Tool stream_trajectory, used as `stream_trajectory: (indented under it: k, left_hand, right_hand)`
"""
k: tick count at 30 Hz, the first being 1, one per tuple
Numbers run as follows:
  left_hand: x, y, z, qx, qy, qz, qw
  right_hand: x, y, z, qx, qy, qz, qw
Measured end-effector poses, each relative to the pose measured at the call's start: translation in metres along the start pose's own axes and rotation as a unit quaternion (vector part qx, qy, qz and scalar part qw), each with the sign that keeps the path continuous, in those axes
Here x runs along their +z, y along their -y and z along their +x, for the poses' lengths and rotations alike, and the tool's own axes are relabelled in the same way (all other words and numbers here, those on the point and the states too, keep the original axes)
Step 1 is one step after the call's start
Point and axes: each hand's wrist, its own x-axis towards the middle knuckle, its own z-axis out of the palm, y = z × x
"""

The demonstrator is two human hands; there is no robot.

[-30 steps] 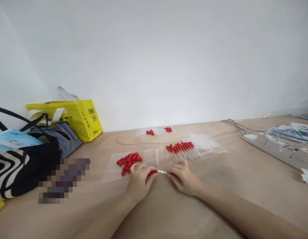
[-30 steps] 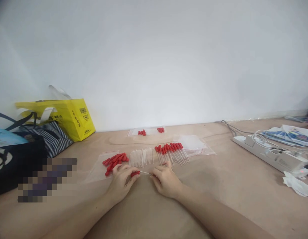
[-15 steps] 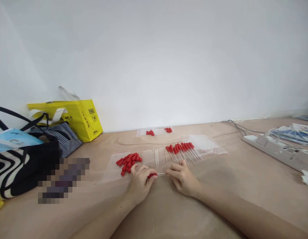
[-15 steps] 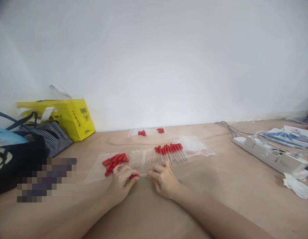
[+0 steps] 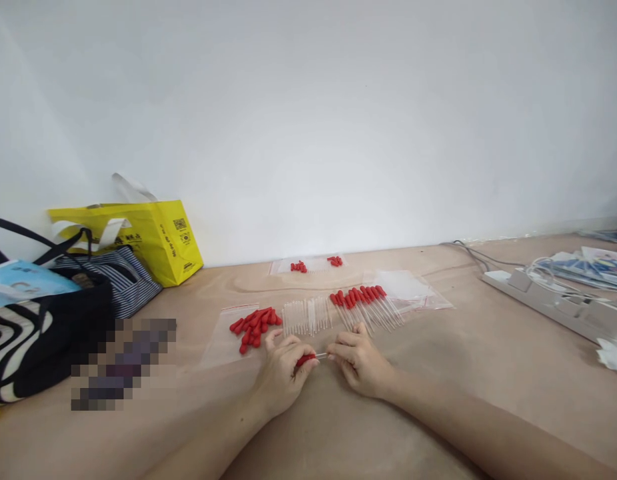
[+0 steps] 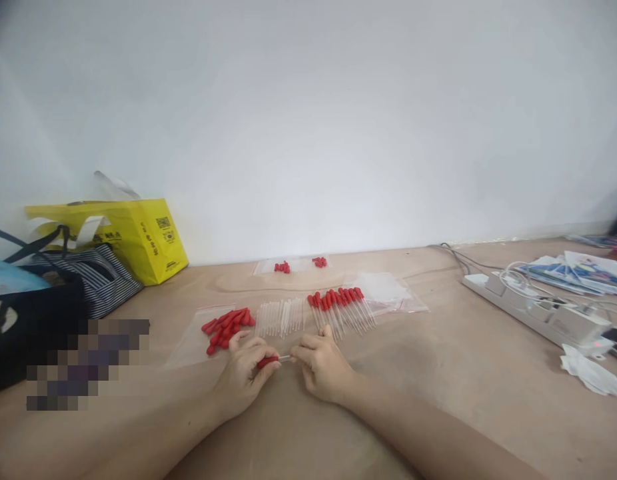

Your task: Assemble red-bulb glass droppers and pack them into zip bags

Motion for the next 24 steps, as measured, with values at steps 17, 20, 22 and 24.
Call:
stream_trajectory:
  k: [17, 20, 22, 24]
  left_hand:
    - [-0.006, 0.0036, 0.0015, 0.026, 0.001, 0.015, 1.0]
    - [-0.0063, 0.0024, 0.001, 0.041, -0.026, 0.017, 0.999]
    - [-0.0052, 0.001, 0.0008, 0.045, -0.043, 0.011, 0.998]
    - [-0.0037, 0.0, 0.0008, 0.045, -0.047, 0.006, 0.998]
  right_hand:
    - [-0.0033, -0.002, 0.0057, 0.021, 0.027, 0.064, 0.997]
    - [-0.0045, -0.0001, 0.0063, 0.025, 0.026, 0.078, 0.996]
    - [-0.004, 0.0011, 0.0061, 0.03, 0.021, 0.082, 0.996]
    - [-0.0027, 0.0022, 0.0057, 0.035, 0.014, 0.085, 0.996]
